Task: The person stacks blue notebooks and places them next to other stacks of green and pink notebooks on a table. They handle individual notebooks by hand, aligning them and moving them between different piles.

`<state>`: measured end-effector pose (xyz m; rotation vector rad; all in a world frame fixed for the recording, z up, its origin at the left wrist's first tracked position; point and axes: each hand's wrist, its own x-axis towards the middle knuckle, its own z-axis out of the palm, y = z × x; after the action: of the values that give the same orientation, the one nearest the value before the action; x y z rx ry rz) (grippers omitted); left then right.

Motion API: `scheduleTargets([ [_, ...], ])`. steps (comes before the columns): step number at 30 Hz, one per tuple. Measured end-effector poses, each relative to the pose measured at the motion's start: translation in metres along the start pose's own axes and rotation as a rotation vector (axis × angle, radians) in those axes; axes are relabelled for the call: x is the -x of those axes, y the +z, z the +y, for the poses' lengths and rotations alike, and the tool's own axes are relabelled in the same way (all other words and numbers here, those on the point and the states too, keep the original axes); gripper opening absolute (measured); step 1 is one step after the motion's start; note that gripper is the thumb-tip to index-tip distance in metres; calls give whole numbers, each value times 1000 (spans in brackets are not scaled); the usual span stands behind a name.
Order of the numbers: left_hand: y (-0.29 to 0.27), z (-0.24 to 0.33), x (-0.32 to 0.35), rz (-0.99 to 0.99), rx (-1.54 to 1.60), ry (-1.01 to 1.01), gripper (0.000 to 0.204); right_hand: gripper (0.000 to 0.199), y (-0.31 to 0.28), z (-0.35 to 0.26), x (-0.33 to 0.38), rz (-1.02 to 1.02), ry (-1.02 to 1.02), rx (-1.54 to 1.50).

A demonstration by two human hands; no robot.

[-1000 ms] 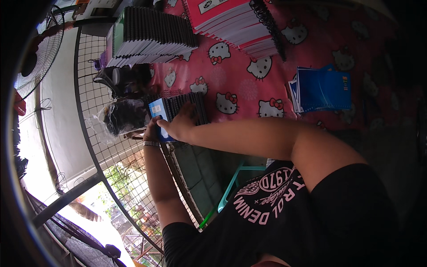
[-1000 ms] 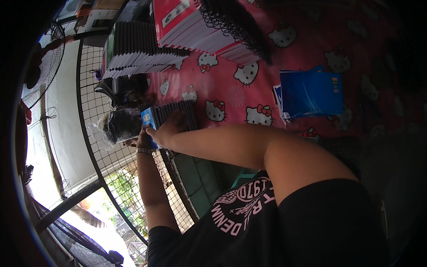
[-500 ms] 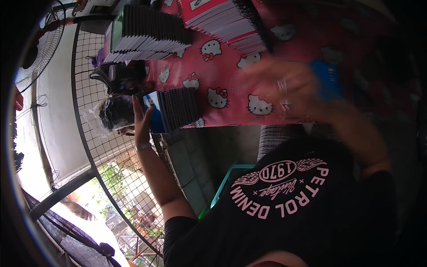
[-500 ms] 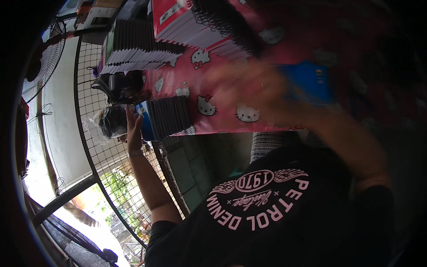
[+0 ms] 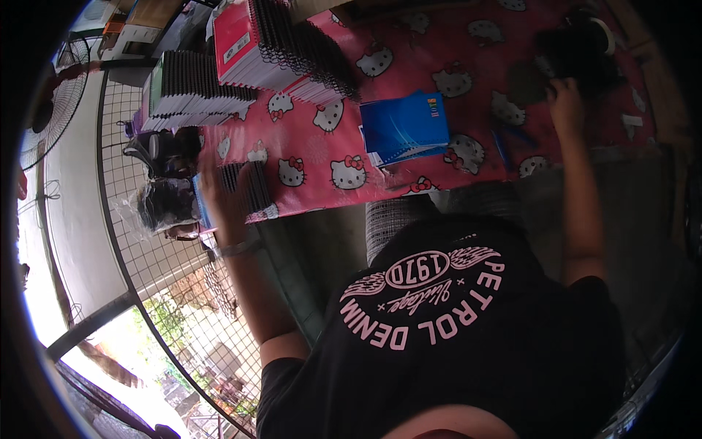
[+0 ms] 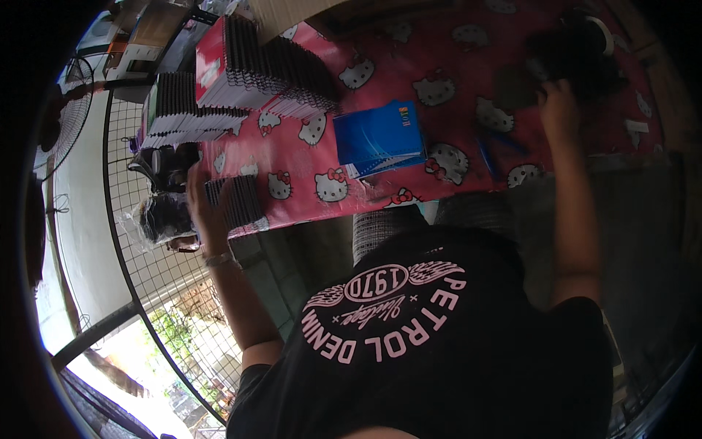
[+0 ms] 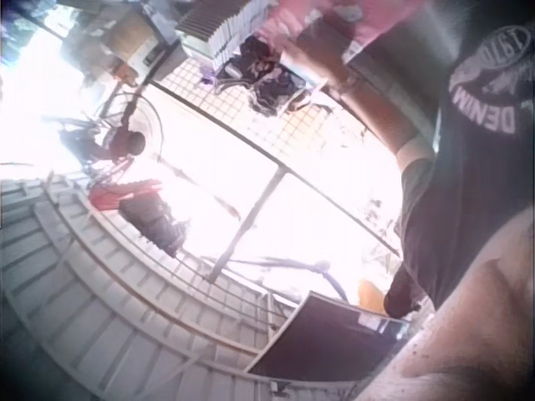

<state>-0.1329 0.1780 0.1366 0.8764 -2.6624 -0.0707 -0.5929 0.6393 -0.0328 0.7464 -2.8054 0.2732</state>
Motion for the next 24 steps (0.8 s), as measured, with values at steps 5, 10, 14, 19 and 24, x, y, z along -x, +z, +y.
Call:
scheduleTargets([
  [5,66,208,-8,-122,245,625,45,29,8,-6,-1,-26,-61,-96],
  [10,99,231,-6,-149,165,685,33,31,4,6,-11,-16,20,-225],
  [14,87,225,-14,-216,301,696,30,35,-16,5,-17,81,85,-269],
  [19,46,240,-34,-194,179,546,29,34,-67,-31,-26,147,-62,-313],
  [24,71,242,-30,-101,133,480,24,22,-123,-149,8,-152,-395,-1019],
])
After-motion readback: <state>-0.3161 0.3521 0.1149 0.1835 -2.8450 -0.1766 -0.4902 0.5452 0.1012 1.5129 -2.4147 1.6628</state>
